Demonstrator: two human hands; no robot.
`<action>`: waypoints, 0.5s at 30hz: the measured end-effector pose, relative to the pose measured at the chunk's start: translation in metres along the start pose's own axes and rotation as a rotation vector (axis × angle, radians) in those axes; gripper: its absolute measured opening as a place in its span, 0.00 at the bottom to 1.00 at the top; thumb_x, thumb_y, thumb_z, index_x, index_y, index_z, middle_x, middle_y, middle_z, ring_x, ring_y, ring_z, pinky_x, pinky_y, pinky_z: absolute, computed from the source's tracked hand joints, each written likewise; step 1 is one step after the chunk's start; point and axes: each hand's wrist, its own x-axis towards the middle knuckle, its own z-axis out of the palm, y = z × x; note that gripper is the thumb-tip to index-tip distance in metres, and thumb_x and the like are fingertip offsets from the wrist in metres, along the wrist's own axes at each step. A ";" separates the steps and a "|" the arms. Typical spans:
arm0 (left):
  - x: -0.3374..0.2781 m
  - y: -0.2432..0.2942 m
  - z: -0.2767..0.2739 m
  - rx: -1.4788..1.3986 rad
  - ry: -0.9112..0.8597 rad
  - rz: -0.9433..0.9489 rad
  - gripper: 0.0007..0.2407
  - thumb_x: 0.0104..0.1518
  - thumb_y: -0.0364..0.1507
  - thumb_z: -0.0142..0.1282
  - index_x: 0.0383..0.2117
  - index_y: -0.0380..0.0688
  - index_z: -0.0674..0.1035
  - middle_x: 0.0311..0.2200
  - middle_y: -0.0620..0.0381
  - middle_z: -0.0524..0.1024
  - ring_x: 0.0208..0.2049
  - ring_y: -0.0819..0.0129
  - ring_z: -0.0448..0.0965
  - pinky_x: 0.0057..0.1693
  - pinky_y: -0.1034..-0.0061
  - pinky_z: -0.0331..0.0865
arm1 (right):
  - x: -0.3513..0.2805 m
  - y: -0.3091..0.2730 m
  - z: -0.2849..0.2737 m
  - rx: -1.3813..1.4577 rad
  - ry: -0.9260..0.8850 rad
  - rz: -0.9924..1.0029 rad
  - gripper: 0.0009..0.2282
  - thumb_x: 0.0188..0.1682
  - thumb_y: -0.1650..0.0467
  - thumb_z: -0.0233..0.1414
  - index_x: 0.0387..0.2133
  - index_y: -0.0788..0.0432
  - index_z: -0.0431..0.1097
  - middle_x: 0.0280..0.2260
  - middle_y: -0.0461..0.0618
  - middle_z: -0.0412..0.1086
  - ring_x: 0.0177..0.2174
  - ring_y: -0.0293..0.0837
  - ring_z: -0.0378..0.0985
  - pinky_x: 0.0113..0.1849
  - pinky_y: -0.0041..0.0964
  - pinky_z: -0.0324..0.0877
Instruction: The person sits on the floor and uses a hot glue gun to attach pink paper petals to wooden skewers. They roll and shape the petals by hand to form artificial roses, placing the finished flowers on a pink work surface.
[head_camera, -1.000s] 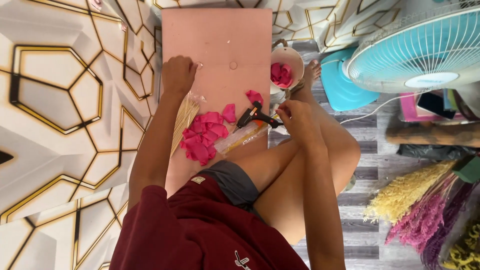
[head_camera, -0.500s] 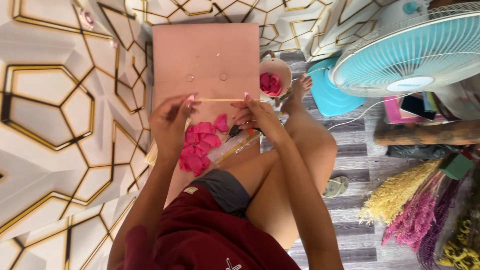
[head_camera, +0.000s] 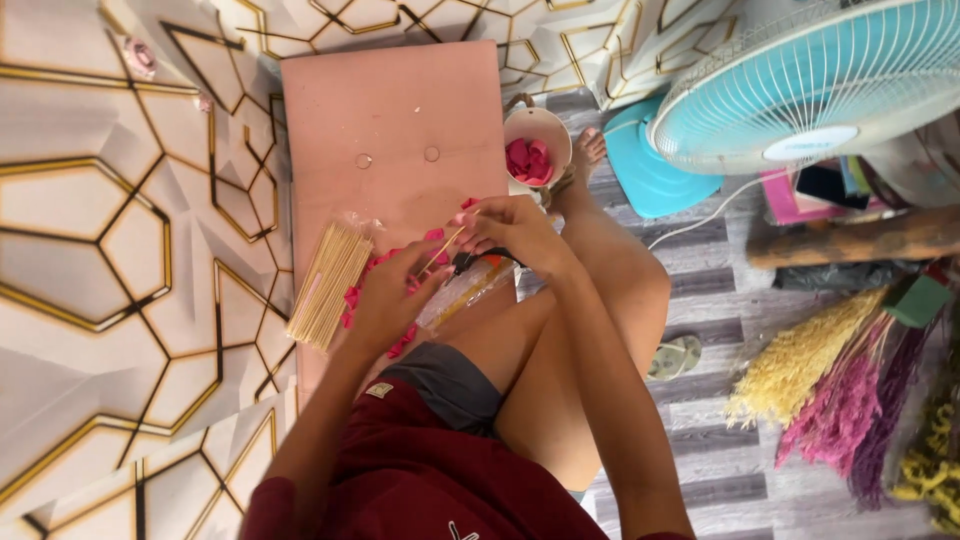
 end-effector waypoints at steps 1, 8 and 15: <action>0.008 0.001 0.013 -0.001 -0.020 -0.001 0.14 0.63 0.36 0.63 0.54 0.53 0.82 0.34 0.49 0.86 0.37 0.51 0.86 0.46 0.60 0.76 | 0.002 0.006 -0.004 0.011 0.017 0.004 0.08 0.55 0.77 0.54 0.44 0.68 0.75 0.30 0.60 0.80 0.30 0.44 0.87 0.34 0.32 0.84; 0.037 -0.039 0.049 0.030 0.153 -0.208 0.07 0.67 0.36 0.55 0.41 0.54 0.84 0.19 0.47 0.76 0.28 0.46 0.81 0.41 0.58 0.72 | 0.028 0.037 -0.057 -0.672 0.415 -0.118 0.09 0.52 0.62 0.61 0.43 0.46 0.79 0.29 0.40 0.79 0.33 0.36 0.83 0.37 0.32 0.79; 0.029 -0.128 0.019 0.080 0.308 -0.525 0.07 0.63 0.42 0.57 0.36 0.67 0.87 0.13 0.61 0.67 0.23 0.59 0.75 0.38 0.64 0.69 | 0.038 0.097 -0.067 -1.512 0.157 0.350 0.19 0.43 0.54 0.65 0.46 0.45 0.78 0.43 0.52 0.80 0.46 0.59 0.83 0.47 0.60 0.77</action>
